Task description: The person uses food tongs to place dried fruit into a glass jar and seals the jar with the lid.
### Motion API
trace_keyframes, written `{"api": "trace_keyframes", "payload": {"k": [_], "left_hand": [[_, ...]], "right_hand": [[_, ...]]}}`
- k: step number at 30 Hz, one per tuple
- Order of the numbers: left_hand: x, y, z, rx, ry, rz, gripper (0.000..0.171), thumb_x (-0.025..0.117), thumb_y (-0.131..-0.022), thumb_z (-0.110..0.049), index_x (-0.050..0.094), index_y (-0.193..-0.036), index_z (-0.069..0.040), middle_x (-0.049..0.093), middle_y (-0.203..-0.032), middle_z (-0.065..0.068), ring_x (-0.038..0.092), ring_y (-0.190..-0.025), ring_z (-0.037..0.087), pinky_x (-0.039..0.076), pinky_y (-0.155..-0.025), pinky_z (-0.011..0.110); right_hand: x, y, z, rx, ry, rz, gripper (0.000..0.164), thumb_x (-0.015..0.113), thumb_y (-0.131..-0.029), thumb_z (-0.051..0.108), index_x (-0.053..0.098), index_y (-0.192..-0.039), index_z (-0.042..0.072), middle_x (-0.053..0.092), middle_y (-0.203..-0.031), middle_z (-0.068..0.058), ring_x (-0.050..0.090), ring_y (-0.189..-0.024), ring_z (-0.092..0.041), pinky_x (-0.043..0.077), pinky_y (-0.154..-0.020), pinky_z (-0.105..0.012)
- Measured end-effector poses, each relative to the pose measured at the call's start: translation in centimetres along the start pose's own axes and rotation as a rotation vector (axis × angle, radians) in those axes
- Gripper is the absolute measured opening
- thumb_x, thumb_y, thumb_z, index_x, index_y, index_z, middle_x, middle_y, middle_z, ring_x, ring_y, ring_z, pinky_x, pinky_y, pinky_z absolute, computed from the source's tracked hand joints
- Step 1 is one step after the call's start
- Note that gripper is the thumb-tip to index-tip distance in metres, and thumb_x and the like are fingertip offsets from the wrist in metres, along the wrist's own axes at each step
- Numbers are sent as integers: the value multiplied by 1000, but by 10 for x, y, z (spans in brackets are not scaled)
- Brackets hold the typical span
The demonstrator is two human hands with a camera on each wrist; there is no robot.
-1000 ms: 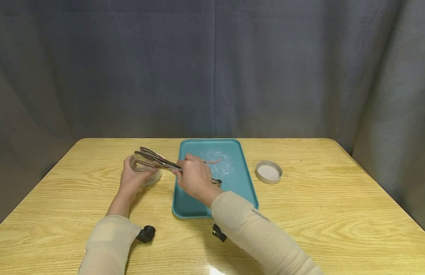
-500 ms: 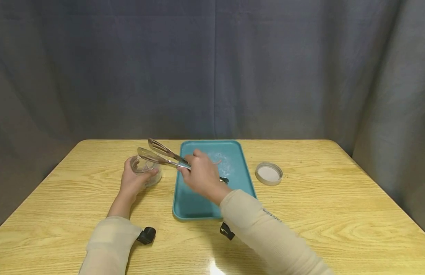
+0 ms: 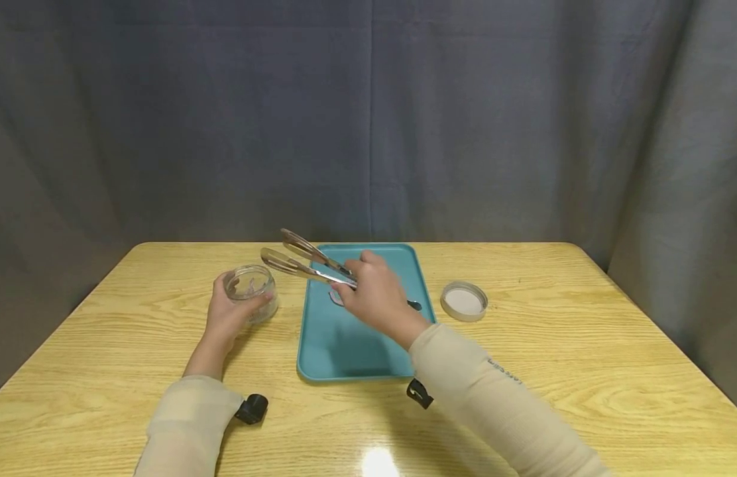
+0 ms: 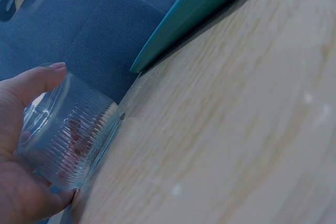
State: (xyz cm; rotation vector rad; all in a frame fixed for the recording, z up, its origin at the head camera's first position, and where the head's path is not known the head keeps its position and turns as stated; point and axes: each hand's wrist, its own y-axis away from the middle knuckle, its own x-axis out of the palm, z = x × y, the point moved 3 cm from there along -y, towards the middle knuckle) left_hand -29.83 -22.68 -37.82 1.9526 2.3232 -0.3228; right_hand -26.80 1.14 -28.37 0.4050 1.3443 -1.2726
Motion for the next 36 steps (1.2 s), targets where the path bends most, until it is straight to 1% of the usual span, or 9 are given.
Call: {"api": "trace_keyframes", "payload": {"k": [4, 8, 11, 16, 22, 26, 29, 32, 36], "left_hand": [[1, 0, 0, 6, 6, 3, 94, 71, -72, -26, 5, -137, -11, 10, -138, 20, 16, -122, 39, 27, -94, 45], [3, -1, 0, 12, 16, 7, 95, 71, -71, -27, 5, -137, -12, 10, -138, 19, 16, -122, 38, 28, -94, 44], [3, -1, 0, 14, 9, 3, 95, 71, -71, -27, 5, -137, -12, 10, -138, 19, 15, -123, 38, 26, -95, 45], [3, -1, 0, 3, -8, -4, 94, 71, -72, -27, 5, -137, -12, 11, -138, 18, 16, -123, 38, 25, -95, 45], [4, 0, 0, 0, -10, -3, 93, 71, -72, -27, 5, -137, -12, 11, -138, 18, 17, -122, 39, 25, -95, 45], [4, 0, 0, 8, -7, 1, 94, 70, -72, -27, 4, -137, -12, 10, -138, 19, 17, -122, 40, 25, -95, 46], [4, 0, 0, 12, -4, 3, 94, 70, -72, -27, 4, -137, -11, 10, -138, 18, 17, -122, 40, 25, -95, 46], [4, 0, 0, 14, -1, 5, 95, 71, -72, -28, 4, -137, -11, 10, -139, 18, 17, -122, 40, 25, -95, 47], [4, -1, 0, 14, 2, 3, 95, 71, -72, -28, 4, -137, -12, 10, -139, 18, 17, -122, 39, 25, -94, 46]], "right_hand": [[-7, 3, -8, 3, 4, -2, 36, 61, -80, 30, 61, -106, 6, 40, -71, 0, 36, -59, -13, 32, -43, -23], [-16, 7, -18, 19, 32, 7, 38, 61, -80, 32, 60, -108, 7, 39, -70, 0, 35, -57, -14, 29, -40, -24], [-20, 10, -25, 24, 49, 6, 36, 62, -79, 32, 61, -107, 9, 36, -69, 0, 34, -55, -15, 27, -38, -25], [-24, 15, -35, 1, 67, -5, 33, 63, -79, 30, 62, -103, 7, 35, -67, 0, 33, -56, -14, 28, -39, -25], [-24, 22, -47, -6, 82, 37, 37, 62, -80, 30, 61, -106, 4, 36, -68, 0, 32, -56, -14, 27, -41, -24], [-21, 29, -56, -12, 99, 54, 37, 63, -79, 29, 62, -105, 3, 37, -67, 0, 33, -55, -14, 27, -41, -24], [-19, 33, -62, 3, 111, 73, 37, 63, -79, 30, 62, -105, 4, 37, -67, 0, 34, -56, -14, 28, -40, -25], [-16, 37, -68, 22, 127, 98, 37, 63, -79, 31, 62, -104, 4, 41, -69, -1, 38, -58, -15, 31, -41, -25], [-13, 39, -74, 23, 142, 119, 37, 63, -79, 31, 63, -103, 4, 46, -74, -2, 42, -62, -17, 33, -43, -26]]}}
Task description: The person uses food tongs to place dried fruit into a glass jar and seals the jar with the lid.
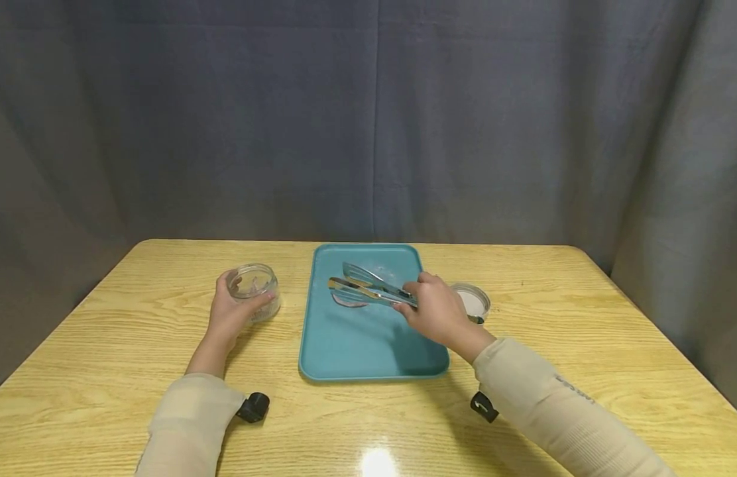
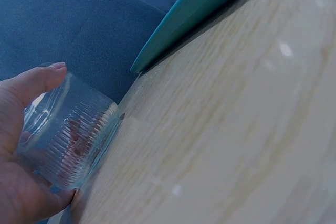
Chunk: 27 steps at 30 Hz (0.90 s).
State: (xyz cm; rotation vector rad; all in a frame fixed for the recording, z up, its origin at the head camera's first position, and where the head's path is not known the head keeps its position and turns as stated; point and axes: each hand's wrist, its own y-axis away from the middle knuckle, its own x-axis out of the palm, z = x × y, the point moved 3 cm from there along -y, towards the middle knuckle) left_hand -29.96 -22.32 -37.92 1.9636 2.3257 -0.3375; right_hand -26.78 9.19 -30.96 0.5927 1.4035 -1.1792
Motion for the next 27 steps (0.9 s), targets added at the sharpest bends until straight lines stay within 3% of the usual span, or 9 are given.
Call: {"api": "trace_keyframes", "payload": {"k": [20, 27], "left_hand": [[4, -1, -1, -10, -1, 2, 95, 71, -71, -28, 5, -137, -13, 11, -139, 17, 18, -121, 39, 25, -94, 47], [3, -1, 0, -8, 2, 6, 95, 71, -71, -29, 4, -137, -13, 10, -139, 17, 18, -121, 40, 25, -94, 48]], "right_hand": [[24, 3, -8, 7, 29, 56, 31, 65, -78, 28, 64, -100, 6, 48, -71, -3, 43, -58, -16, 32, -41, -26], [26, 5, -8, 0, 43, 55, 22, 66, -77, 24, 60, -84, 5, 43, -67, -3, 43, -59, -18, 36, -47, -28]]}}
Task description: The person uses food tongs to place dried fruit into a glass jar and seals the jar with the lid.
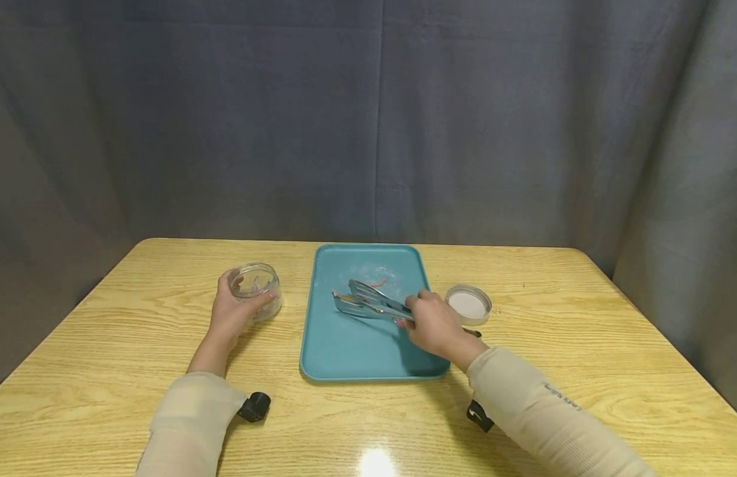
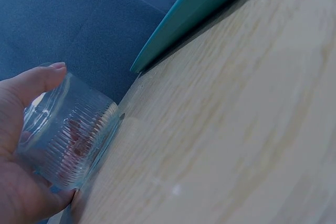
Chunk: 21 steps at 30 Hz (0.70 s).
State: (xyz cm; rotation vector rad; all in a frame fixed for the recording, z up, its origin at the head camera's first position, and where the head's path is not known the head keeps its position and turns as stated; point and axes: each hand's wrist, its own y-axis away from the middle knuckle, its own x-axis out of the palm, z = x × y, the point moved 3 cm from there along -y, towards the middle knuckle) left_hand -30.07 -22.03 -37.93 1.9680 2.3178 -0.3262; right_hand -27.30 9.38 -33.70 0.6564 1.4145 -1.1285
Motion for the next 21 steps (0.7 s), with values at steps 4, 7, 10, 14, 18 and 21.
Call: {"api": "trace_keyframes", "payload": {"k": [4, 7, 10, 14, 18, 21], "left_hand": [[0, 0, 0, 4, 4, 2, 95, 71, -71, -28, 4, -137, -12, 10, -139, 17, 18, -121, 40, 25, -94, 48], [0, 0, 0, 7, 7, 1, 95, 71, -71, -27, 5, -137, -12, 10, -139, 17, 18, -121, 40, 26, -94, 47], [0, 1, 0, 11, 8, 0, 94, 71, -72, -26, 5, -137, -12, 10, -139, 18, 18, -121, 40, 26, -94, 47], [0, 2, -1, 12, 9, 0, 94, 71, -72, -26, 5, -137, -12, 11, -139, 18, 19, -121, 40, 26, -94, 47], [0, 3, -2, 7, 4, 0, 94, 71, -72, -26, 4, -137, -12, 11, -139, 17, 19, -121, 40, 25, -94, 47], [0, 3, -2, 2, 2, -2, 95, 71, -72, -26, 4, -137, -12, 11, -139, 17, 18, -121, 39, 25, -94, 47]], "right_hand": [[0, 0, 1, 12, -11, 22, 24, 67, -76, 23, 59, -87, 3, 43, -67, -4, 43, -60, -19, 38, -49, -30], [0, 0, 1, 21, -29, 37, 27, 67, -76, 22, 60, -93, 2, 45, -69, -5, 43, -60, -19, 38, -49, -30], [0, -1, 1, 25, -40, 42, 29, 68, -75, 21, 61, -97, 4, 47, -71, -5, 44, -61, -19, 38, -50, -31], [0, 0, 2, 19, -54, 32, 27, 68, -74, 18, 62, -98, 6, 48, -71, -4, 43, -61, -17, 37, -50, -29], [0, 1, 3, 12, -80, 8, 23, 67, -75, 15, 64, -97, 9, 51, -71, -3, 41, -60, -16, 36, -50, -28], [0, 2, 3, 12, -93, -10, 18, 66, -76, 13, 66, -94, 11, 54, -72, -3, 43, -60, -16, 35, -49, -27]]}}
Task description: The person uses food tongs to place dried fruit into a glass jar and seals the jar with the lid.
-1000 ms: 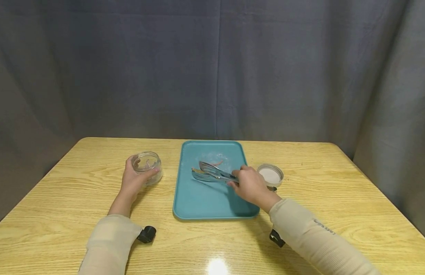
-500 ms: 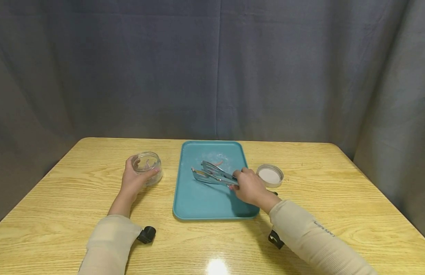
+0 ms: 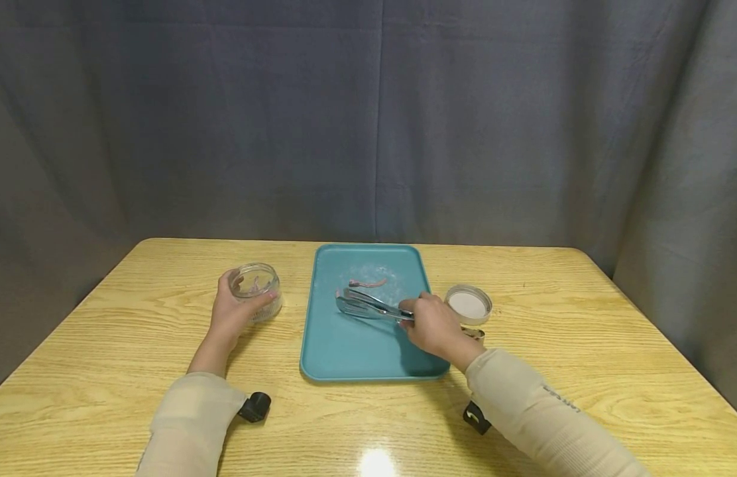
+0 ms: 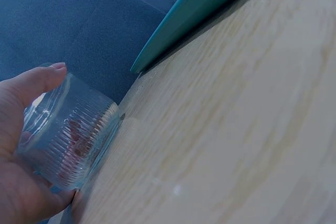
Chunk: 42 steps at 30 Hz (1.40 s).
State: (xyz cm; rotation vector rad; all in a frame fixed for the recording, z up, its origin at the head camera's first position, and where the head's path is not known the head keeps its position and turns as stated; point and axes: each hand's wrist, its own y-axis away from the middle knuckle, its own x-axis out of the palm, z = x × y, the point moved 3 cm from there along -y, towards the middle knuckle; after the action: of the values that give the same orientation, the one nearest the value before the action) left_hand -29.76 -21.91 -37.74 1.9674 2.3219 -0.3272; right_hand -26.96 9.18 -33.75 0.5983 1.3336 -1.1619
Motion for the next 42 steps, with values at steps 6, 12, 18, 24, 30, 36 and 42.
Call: {"api": "trace_keyframes", "payload": {"k": [6, 12, 18, 24, 30, 36, 42], "left_hand": [[1, 0, 0, -1, 4, -5, 94, 71, -72, -25, 5, -137, -11, 11, -139, 17, 19, -121, 39, 25, -94, 47], [2, -1, 1, 0, 4, -8, 93, 71, -72, -25, 6, -137, -11, 12, -138, 18, 19, -121, 39, 26, -94, 47], [2, 0, 0, -2, 5, -9, 94, 71, -71, -25, 6, -137, -11, 12, -139, 17, 20, -121, 39, 26, -94, 47], [1, 0, 1, 9, -7, -19, 93, 71, -71, -27, 6, -137, -11, 12, -138, 19, 17, -121, 40, 25, -94, 47], [1, 0, 2, 14, -3, -16, 93, 71, -72, -26, 6, -137, -11, 11, -138, 19, 17, -121, 40, 25, -94, 48], [0, -1, 1, 10, 3, -10, 93, 70, -72, -26, 5, -137, -12, 11, -138, 18, 18, -121, 40, 26, -94, 47], [0, -1, 1, 8, 9, -11, 93, 71, -72, -26, 6, -137, -12, 11, -138, 17, 19, -121, 40, 26, -93, 47]], "right_hand": [[0, 3, 0, -13, 16, -33, 15, 64, -77, 9, 68, -90, 14, 52, -68, -1, 45, -59, -15, 36, -47, -26], [0, 5, -1, -22, 47, -67, 13, 64, -77, 10, 68, -87, 16, 46, -64, 0, 41, -56, -15, 34, -45, -25], [-3, 6, -4, -16, 41, -79, 14, 63, -77, 10, 68, -89, 16, 44, -64, 0, 40, -55, -15, 32, -42, -25], [-9, 4, -6, 30, 42, -70, 17, 63, -78, 11, 68, -92, 18, 46, -67, 0, 41, -57, -15, 31, -38, -26], [-14, 5, -6, 64, 15, -42, 20, 63, -78, 12, 68, -97, 17, 48, -70, 0, 41, -57, -14, 30, -38, -26], [-22, 4, -7, 63, -1, -65, 17, 64, -78, 12, 68, -94, 17, 45, -67, 1, 39, -54, -14, 31, -37, -26], [-29, -2, -9, 54, -22, -84, 17, 62, -79, 12, 68, -95, 14, 45, -66, 0, 38, -53, -15, 30, -37, -26]]}}
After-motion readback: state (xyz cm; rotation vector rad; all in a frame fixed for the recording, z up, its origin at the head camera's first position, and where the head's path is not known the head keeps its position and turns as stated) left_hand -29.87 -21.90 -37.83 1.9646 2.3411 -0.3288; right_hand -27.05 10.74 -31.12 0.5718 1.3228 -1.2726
